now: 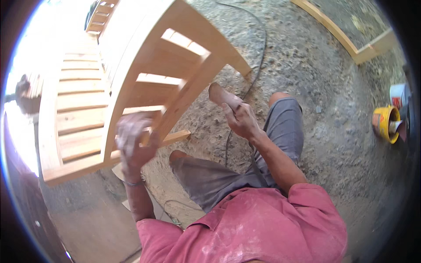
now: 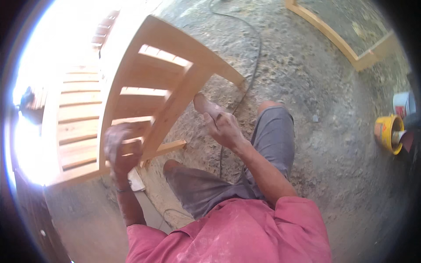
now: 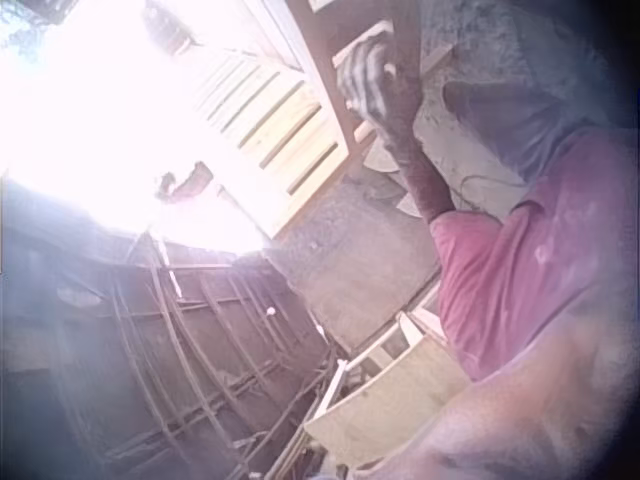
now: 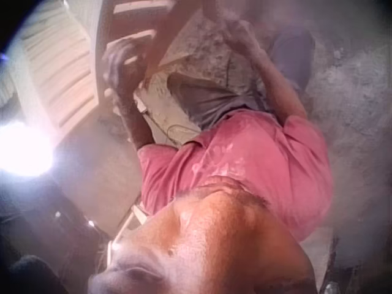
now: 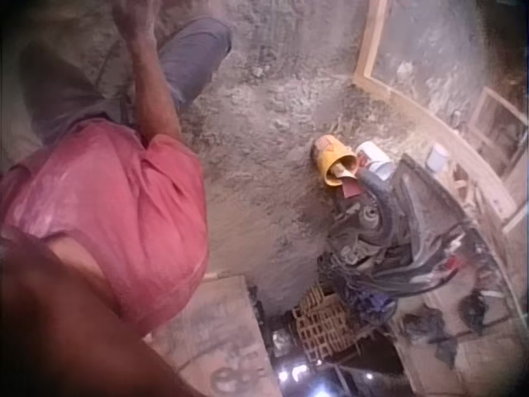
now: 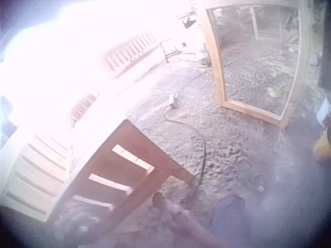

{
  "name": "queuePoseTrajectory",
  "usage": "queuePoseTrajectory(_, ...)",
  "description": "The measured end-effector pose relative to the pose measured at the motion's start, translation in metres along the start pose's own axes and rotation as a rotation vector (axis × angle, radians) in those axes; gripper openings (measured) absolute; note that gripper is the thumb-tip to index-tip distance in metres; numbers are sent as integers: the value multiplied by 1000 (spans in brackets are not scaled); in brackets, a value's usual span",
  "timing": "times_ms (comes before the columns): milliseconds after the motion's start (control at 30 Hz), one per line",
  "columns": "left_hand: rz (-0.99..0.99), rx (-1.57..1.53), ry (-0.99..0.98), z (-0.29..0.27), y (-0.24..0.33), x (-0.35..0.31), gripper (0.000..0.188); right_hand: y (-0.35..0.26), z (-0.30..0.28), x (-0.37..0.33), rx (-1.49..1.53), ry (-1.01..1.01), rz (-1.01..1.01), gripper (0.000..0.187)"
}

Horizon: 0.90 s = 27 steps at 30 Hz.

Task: The person sands the vertical slats and frame of a wooden bench using a piece of sandpaper.

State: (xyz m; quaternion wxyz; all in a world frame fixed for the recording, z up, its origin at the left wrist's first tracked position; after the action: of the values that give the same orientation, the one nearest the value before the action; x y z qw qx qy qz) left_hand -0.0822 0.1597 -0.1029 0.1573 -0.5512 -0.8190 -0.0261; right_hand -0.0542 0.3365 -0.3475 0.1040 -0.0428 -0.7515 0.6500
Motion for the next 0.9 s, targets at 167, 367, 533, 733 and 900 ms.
queuePoseTrajectory(167,-504,188,275,-90,-96,-91,35,-137,13,1,-132,190,-682,53)
queuePoseTrajectory(367,-830,-85,-91,-39,-154,-132,72,-166,70,51,-142,182,-747,67)
queuePoseTrajectory(533,-901,-48,-46,-36,-142,-132,74,-149,95,60,-51,236,-627,65)
queuePoseTrajectory(733,-849,21,11,-38,-143,-129,64,-147,104,88,-196,180,-615,63)
queuePoseTrajectory(900,-854,82,77,-48,-141,-125,56,-134,104,96,-169,92,-455,56)
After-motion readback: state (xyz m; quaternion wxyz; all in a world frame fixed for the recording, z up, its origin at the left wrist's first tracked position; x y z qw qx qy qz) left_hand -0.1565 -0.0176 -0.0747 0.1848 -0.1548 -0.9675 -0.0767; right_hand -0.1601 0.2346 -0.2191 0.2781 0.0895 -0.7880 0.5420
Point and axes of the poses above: each hand's wrist, its own x-axis towards the middle knuckle, its own z-axis out of the palm, y = z × x, the point moved 9 cm from there along x, towards the middle knuckle, and after that the axes turned 5 degrees about -y, right-handed, at the moved point
